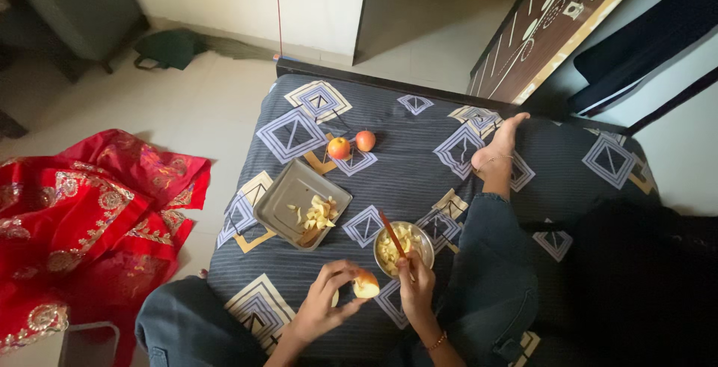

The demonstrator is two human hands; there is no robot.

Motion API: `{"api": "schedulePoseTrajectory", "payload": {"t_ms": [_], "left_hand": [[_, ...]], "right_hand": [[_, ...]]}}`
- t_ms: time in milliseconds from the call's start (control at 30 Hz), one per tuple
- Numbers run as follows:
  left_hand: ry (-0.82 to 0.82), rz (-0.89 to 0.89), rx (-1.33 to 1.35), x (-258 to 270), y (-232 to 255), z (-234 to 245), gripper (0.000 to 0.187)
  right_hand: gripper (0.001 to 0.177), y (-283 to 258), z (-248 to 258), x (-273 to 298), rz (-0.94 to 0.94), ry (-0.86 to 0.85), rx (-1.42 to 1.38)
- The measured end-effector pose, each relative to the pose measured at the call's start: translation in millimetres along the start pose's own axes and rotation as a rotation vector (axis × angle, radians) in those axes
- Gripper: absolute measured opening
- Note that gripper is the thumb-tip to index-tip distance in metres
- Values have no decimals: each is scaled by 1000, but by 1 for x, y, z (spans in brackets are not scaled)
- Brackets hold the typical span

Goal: The person sits on a bed and uses a knife to peel and slice apples. They place the apple slices into a metal bowl and discard the peels into a tray. The person handles multiple apples sequentially, peeling and cutting them one at a time.

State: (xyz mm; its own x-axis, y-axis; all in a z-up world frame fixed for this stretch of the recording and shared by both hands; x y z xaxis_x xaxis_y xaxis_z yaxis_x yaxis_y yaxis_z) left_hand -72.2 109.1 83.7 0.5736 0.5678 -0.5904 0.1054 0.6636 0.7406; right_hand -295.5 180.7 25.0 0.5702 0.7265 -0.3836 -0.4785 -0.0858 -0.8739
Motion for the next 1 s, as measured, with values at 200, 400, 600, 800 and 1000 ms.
{"api": "schedulePoseTrajectory", "payload": {"t_ms": [200,400,600,800,1000], "left_hand": [[5,2,-5,-2,8,5,61],[35,-10,5,-1,11,8,61],[218,172,639,2,2,-6,66],[242,233,624,-1,-3,-6,72],[164,360,380,-14,0,-1,71]], "right_hand": [[24,1,0,0,-24,-30,-56],[31,-21,6,4,187,-25,-72],[29,-24,6,3,139,-42,-3],[31,-22,8,5,144,-18,-59],[33,9,3,5,86,-36,24]]}}
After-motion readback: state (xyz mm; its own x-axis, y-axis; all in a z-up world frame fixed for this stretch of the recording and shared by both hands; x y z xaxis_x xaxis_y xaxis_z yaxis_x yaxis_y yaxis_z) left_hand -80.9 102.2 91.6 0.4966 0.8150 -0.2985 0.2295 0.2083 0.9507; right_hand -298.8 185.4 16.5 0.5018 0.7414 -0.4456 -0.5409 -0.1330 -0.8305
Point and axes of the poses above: each hand's wrist, its own x-axis away from the middle knuckle, its own z-axis out of the back of the hand, y = z × x, the point moved 5 cm from there along -x, towards the middle knuckle, and after that the axes turned 1 degree about -x, right-handed, at the moved point
